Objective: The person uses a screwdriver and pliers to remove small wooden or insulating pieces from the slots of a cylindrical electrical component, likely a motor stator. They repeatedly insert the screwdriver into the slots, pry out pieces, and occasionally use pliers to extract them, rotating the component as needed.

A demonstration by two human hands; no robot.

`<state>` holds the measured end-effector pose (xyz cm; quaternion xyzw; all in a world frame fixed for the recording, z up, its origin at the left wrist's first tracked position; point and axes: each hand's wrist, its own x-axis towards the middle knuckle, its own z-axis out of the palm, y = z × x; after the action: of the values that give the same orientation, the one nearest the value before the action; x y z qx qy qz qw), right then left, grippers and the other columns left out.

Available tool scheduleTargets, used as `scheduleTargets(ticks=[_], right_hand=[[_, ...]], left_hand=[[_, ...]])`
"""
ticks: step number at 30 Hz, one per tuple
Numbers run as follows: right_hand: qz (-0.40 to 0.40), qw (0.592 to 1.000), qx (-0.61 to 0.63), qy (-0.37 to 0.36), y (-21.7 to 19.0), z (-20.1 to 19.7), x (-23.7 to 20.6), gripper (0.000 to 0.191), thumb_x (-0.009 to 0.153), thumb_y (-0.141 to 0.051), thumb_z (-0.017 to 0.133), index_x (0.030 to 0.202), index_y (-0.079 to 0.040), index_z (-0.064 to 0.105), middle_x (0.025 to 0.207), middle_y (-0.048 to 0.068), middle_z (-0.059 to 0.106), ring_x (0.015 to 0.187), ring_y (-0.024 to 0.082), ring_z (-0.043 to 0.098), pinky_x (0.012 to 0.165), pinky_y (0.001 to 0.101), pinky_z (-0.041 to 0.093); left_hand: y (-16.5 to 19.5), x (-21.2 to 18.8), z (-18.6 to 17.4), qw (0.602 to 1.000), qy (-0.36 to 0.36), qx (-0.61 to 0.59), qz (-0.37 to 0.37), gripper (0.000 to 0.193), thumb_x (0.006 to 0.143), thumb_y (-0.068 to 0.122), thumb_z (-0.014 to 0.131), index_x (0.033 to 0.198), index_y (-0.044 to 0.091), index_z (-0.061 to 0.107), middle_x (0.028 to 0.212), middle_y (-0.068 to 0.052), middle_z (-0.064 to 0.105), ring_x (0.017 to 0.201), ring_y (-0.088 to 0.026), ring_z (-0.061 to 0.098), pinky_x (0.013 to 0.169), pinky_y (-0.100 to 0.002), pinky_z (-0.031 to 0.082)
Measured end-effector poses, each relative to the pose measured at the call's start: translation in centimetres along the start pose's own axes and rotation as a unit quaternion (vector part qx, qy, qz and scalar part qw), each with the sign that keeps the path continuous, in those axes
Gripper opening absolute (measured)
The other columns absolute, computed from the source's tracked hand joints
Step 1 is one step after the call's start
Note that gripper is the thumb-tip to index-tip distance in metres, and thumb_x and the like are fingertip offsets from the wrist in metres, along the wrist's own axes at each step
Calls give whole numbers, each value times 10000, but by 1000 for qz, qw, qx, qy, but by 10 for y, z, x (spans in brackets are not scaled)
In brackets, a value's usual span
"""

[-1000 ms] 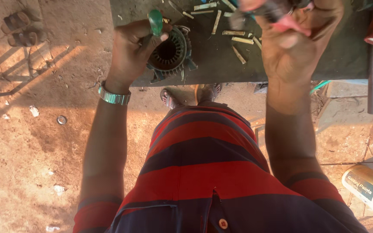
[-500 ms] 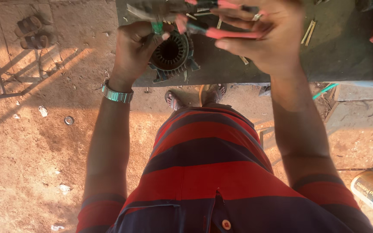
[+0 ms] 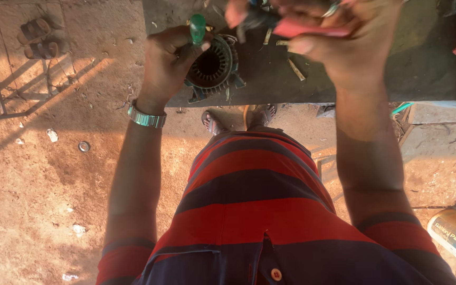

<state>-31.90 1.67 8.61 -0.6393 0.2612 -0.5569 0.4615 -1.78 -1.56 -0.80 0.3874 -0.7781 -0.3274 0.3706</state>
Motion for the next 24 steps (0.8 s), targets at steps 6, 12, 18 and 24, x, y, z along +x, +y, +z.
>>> scheduleTargets(ticks=[6,12,18,24], right_hand=[[-4,995,94,8,-7,-4,1,343,955,-107,814,1232,0,642,1145,115,735,1047,265,753,954,422,624],[0,996,45,77,6,-6,-19,526,937,-169,895,1344,21,622,1201,93,713,1144,295,744,1085,458,632],[28,992,60,103,7,-6,-23,566,881,-186,915,1312,25,613,1205,96,713,1130,303,751,1077,470,632],[33,991,71,111,2,-1,-23,593,874,-214,930,1305,29,604,1194,114,710,1162,312,749,1071,456,640]], left_hand=[[-3,0,4,991,9,-124,-50,113,1037,132,745,1065,25,767,1009,-110,800,878,-145,798,729,-307,674],[-2,-2,7,992,27,-105,-69,118,1012,149,764,1033,33,772,1021,-120,807,907,-165,808,774,-313,646],[2,-4,10,995,32,-86,-32,107,1026,159,745,1080,72,778,1105,-120,786,1235,-233,708,1013,-373,632],[0,-4,9,996,18,-76,-39,111,1039,164,721,1086,84,782,1119,-111,788,1289,-238,676,1062,-394,611]])
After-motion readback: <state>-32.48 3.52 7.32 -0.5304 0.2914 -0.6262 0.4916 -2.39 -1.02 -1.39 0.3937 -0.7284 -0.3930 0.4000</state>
